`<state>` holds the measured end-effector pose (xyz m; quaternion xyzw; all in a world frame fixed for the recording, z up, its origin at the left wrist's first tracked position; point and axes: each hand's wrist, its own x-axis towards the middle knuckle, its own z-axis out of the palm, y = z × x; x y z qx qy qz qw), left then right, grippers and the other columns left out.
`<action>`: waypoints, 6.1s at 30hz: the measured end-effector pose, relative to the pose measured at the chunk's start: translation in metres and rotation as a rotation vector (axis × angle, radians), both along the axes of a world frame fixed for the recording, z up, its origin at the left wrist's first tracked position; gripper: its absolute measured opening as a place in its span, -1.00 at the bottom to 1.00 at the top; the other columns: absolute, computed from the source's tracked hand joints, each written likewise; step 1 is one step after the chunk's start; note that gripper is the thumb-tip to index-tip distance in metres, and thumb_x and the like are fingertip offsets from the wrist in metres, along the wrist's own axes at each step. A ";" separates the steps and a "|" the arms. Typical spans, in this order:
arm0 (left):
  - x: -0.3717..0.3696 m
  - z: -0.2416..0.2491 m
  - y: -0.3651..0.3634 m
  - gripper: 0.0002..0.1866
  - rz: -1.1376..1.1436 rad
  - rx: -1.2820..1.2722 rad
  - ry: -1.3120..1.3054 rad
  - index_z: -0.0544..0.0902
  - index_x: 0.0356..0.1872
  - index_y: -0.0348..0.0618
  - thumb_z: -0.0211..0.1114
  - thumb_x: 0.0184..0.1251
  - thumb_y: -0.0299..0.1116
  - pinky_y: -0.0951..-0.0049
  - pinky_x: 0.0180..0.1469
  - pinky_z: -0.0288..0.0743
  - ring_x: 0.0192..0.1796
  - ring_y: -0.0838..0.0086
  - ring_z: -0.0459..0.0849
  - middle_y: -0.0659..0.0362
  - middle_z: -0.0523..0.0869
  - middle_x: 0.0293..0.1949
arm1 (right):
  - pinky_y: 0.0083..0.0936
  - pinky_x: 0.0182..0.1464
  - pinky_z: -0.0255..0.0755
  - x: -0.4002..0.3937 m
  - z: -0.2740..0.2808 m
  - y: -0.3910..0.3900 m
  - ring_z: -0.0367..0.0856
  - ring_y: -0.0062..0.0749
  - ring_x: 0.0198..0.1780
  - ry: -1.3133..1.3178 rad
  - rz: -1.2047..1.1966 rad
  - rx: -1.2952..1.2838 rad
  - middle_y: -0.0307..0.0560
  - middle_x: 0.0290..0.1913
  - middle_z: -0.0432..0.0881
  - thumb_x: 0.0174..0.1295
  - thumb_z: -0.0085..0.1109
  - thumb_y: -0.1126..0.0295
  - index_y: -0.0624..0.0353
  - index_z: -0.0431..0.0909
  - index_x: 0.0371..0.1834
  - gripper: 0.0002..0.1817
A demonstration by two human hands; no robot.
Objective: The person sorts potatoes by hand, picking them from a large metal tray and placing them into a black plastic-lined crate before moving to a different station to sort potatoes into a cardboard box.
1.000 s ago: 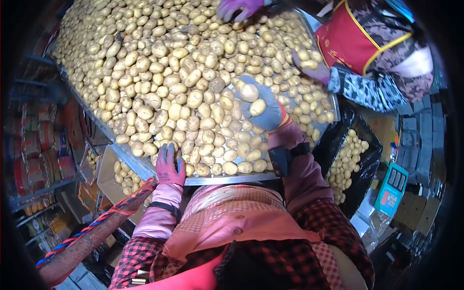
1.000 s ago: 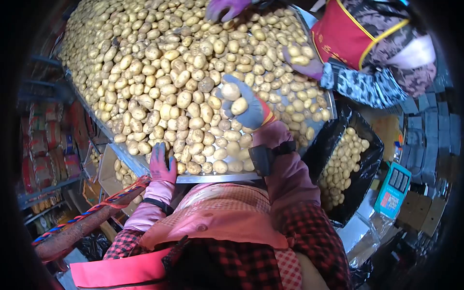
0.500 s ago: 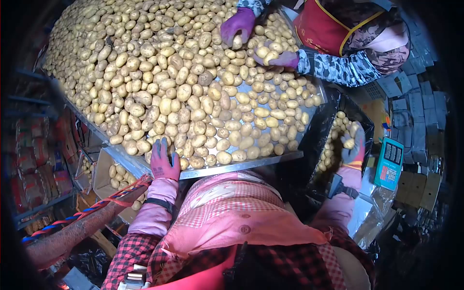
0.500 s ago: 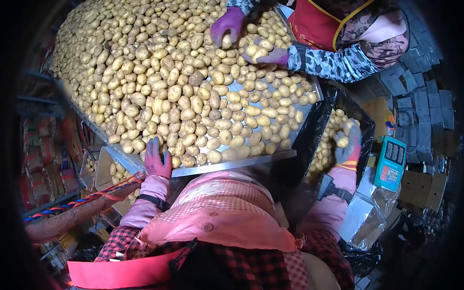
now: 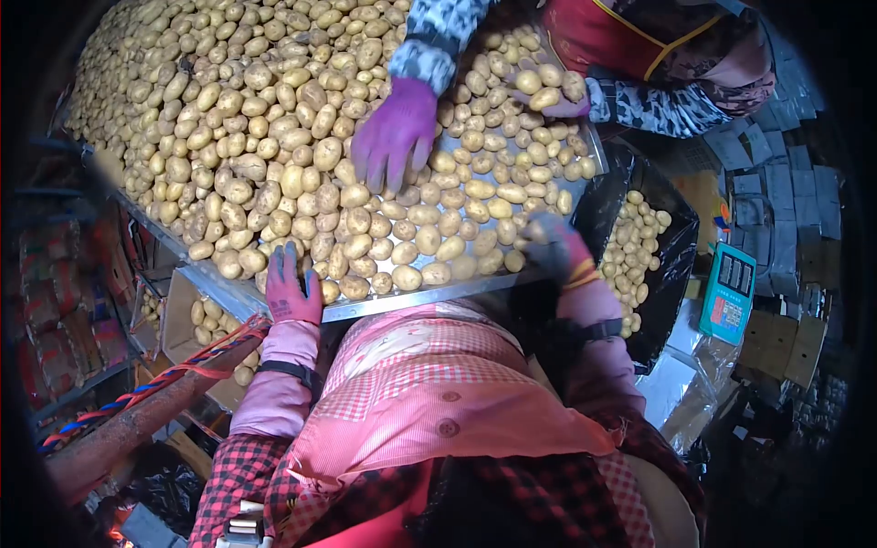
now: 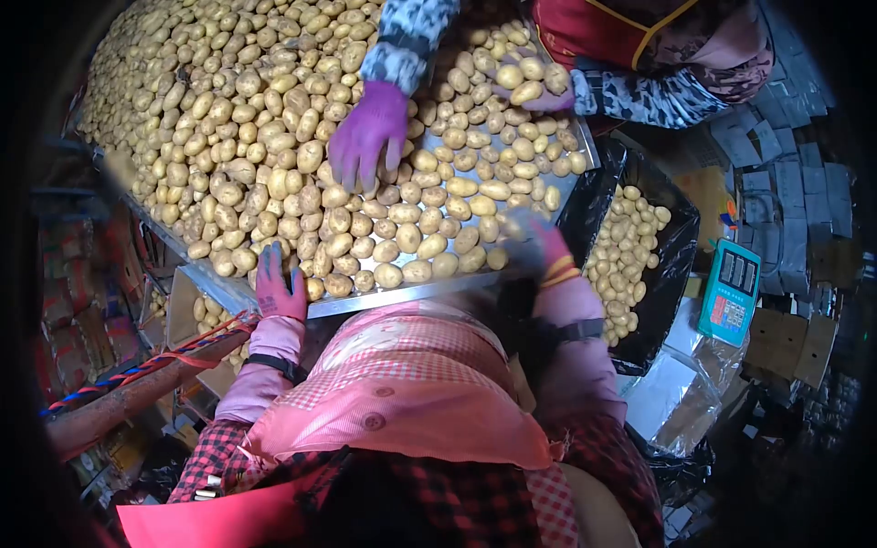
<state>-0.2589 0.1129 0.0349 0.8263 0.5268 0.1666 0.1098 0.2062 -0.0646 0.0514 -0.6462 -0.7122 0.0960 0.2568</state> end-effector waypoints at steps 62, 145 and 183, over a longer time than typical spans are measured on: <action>0.000 0.004 0.004 -0.33 0.028 0.034 -0.061 0.40 0.37 -0.16 0.30 0.20 -0.27 -0.01 0.33 0.33 0.31 -0.11 0.44 -0.20 0.46 0.28 | -0.41 0.12 0.54 -0.097 0.000 0.061 0.62 -0.39 0.13 1.302 -0.211 -0.937 -0.10 0.12 0.64 0.39 0.18 0.19 0.16 0.42 0.36 -0.47; 0.074 0.064 0.050 -0.64 0.361 -0.800 -1.284 0.53 0.26 -0.20 0.06 0.57 -0.28 0.35 0.23 0.50 0.16 0.32 0.64 0.04 0.64 0.16 | -0.13 0.26 0.40 -0.171 0.026 0.360 0.43 0.03 0.27 0.078 0.480 0.062 0.10 0.32 0.36 -0.10 0.50 0.10 -0.20 0.58 0.15 -0.37; 0.056 0.051 0.027 -0.19 0.208 -1.511 -1.862 0.31 0.37 -0.48 -0.11 0.55 0.21 0.21 0.39 0.36 0.31 0.04 0.47 -0.18 0.47 0.31 | -0.18 0.12 0.44 -0.213 0.015 0.326 0.48 -0.07 0.08 -0.049 0.414 0.005 -0.11 -0.08 0.58 -0.03 0.38 -0.03 -0.10 0.59 0.05 -0.45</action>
